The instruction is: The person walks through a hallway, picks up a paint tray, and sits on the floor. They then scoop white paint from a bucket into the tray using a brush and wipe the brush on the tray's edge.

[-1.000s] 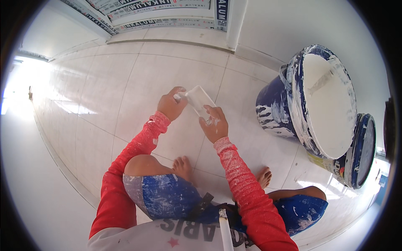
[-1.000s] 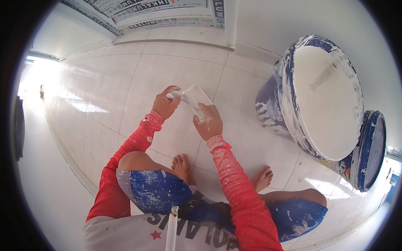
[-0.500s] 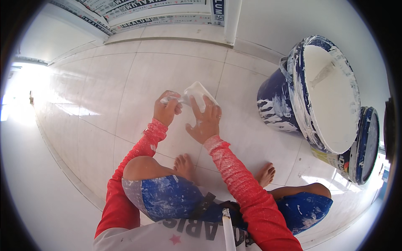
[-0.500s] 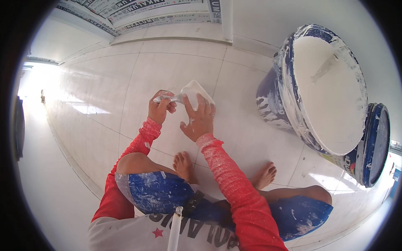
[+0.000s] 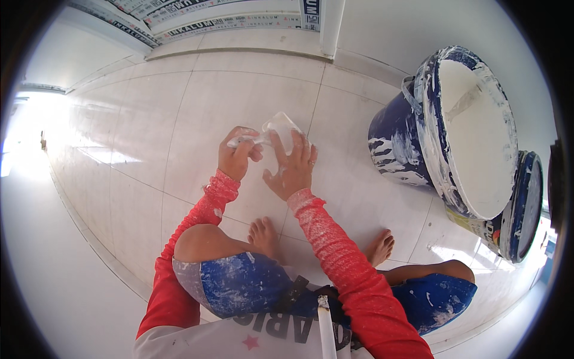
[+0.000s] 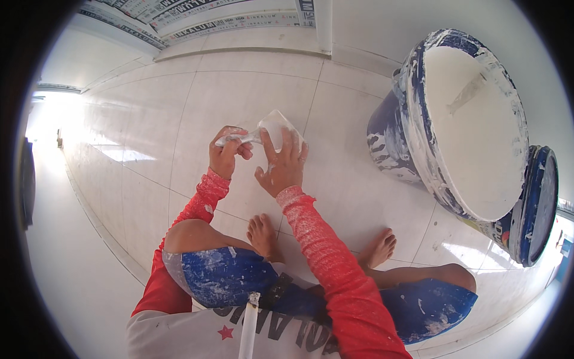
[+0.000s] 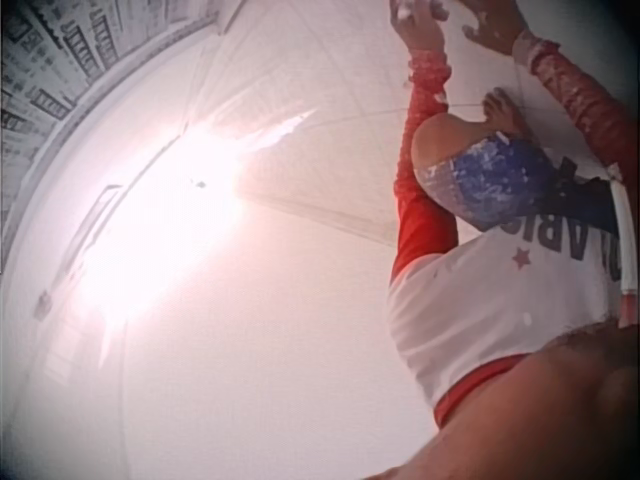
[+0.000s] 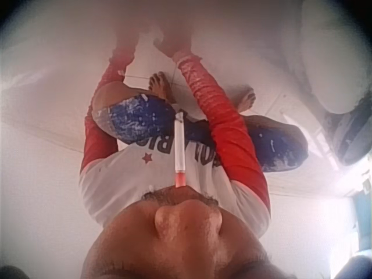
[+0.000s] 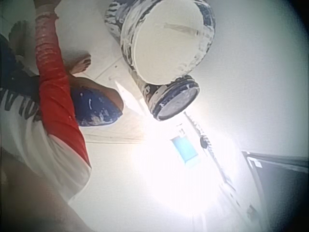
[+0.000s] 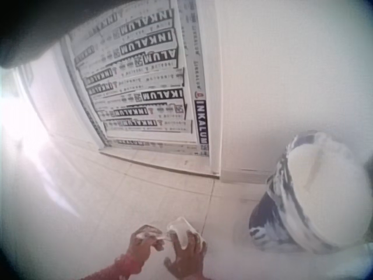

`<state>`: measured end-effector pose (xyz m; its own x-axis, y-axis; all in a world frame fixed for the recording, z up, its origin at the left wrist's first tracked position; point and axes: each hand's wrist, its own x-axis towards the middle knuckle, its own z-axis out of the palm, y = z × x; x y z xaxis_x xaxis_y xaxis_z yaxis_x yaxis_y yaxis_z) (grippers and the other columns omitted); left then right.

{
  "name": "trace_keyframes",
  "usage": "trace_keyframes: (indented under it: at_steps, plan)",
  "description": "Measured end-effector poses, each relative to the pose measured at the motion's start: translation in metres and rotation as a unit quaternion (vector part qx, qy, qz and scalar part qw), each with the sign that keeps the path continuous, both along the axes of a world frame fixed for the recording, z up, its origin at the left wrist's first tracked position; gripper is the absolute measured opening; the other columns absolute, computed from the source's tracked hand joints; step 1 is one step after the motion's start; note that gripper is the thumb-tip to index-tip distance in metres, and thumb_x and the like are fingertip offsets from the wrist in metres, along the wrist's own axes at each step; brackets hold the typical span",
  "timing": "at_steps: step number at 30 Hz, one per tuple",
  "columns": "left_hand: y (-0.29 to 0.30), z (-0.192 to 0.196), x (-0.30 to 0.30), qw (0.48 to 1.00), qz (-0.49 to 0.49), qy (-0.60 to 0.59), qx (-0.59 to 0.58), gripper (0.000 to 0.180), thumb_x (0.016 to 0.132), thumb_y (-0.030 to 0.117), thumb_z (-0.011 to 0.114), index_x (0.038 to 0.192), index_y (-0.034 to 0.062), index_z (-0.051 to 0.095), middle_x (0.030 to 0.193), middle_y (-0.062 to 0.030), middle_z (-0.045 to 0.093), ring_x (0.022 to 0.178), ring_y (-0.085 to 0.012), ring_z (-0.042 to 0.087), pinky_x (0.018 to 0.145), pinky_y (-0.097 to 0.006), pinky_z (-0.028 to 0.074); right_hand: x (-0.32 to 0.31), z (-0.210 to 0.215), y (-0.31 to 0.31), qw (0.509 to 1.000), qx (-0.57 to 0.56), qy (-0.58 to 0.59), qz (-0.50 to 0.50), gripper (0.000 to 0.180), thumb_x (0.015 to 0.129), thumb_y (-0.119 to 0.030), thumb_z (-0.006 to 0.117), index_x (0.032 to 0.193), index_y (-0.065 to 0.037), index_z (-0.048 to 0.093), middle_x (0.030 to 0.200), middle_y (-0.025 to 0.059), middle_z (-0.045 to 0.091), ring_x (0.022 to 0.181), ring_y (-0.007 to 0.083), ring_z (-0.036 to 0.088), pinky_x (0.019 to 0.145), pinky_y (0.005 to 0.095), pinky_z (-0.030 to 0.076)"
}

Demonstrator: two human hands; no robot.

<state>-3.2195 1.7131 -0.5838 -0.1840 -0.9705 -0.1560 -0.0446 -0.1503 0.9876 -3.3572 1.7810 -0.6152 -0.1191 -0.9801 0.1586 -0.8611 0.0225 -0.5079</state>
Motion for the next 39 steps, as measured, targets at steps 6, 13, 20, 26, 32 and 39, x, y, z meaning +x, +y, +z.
trace_keyframes:
  at_steps: [6, 13, 20, 26, 32, 39]
  plan:
    - [0.002, 0.006, 0.002, 0.999, 0.037, 0.014, 0.028, 0.021, 0.084, 0.007, 0.047, 0.097, -0.0011, 0.061, 0.071, -0.012, 0.064, 0.055, -0.0168, 0.061, 0.054, -0.027, 0.05, -0.004, -0.003, 0.004, 0.998, 0.058, 0.021, -0.011, 0.094, 0.068, -0.046, 0.076, 0.148, -0.027, 0.031, 0.148, 0.0142, 0.025, 0.14, 0.037, 0.022, 0.112, 0.0591, 0.017]
    - [-0.004, 0.008, 0.005, 0.999, 0.038, -0.029, 0.022, 0.023, 0.083, 0.01, 0.046, 0.095, -0.0029, 0.061, 0.069, -0.0132, 0.064, 0.053, -0.0182, 0.06, 0.052, -0.028, 0.051, -0.025, -0.014, 0.012, 0.992, 0.094, 0.082, -0.01, 0.093, 0.072, -0.057, 0.072, 0.149, -0.024, 0.029, 0.15, 0.0153, 0.023, 0.141, 0.0375, 0.019, 0.113, 0.0596, 0.016]
    - [-0.014, -0.004, -0.004, 0.997, 0.023, -0.049, 0.045, 0.02, 0.083, 0.011, 0.049, 0.095, 0.0006, 0.062, 0.068, -0.0075, 0.063, 0.054, -0.013, 0.058, 0.053, -0.026, 0.048, -0.042, -0.03, 0.017, 0.982, 0.115, 0.151, 0.022, 0.093, 0.074, -0.056, 0.071, 0.15, -0.028, 0.025, 0.152, 0.0169, 0.019, 0.141, 0.0373, 0.021, 0.114, 0.0579, 0.018]
    - [-0.023, -0.013, -0.007, 0.995, 0.023, -0.086, 0.035, 0.02, 0.085, 0.011, 0.048, 0.097, 0.0008, 0.061, 0.07, -0.0077, 0.062, 0.056, -0.0127, 0.058, 0.053, -0.026, 0.049, -0.058, -0.038, 0.015, 0.971, 0.145, 0.173, 0.08, 0.085, 0.081, -0.048, 0.066, 0.151, -0.028, 0.022, 0.153, 0.0153, 0.024, 0.142, 0.0345, 0.023, 0.114, 0.0526, 0.022]
    - [-0.023, -0.017, -0.006, 0.994, 0.029, -0.098, 0.039, 0.02, 0.086, 0.009, 0.047, 0.098, 0.0009, 0.06, 0.071, -0.0081, 0.062, 0.056, -0.0127, 0.059, 0.052, -0.026, 0.049, -0.095, -0.046, 0.014, 0.952, 0.119, 0.205, 0.192, 0.073, 0.085, -0.038, 0.061, 0.148, -0.021, 0.029, 0.148, 0.0129, 0.036, 0.138, 0.0323, 0.031, 0.112, 0.0488, 0.029]
    - [-0.02, -0.015, -0.004, 0.994, 0.013, -0.104, 0.022, 0.021, 0.084, 0.007, 0.046, 0.098, -0.0007, 0.06, 0.071, -0.0089, 0.062, 0.056, -0.0134, 0.059, 0.053, -0.026, 0.049, -0.119, -0.037, 0.014, 0.974, -0.037, 0.123, 0.185, 0.055, 0.078, -0.026, 0.066, 0.13, -0.016, 0.054, 0.138, 0.0107, 0.044, 0.13, 0.0308, 0.04, 0.107, 0.0492, 0.033]
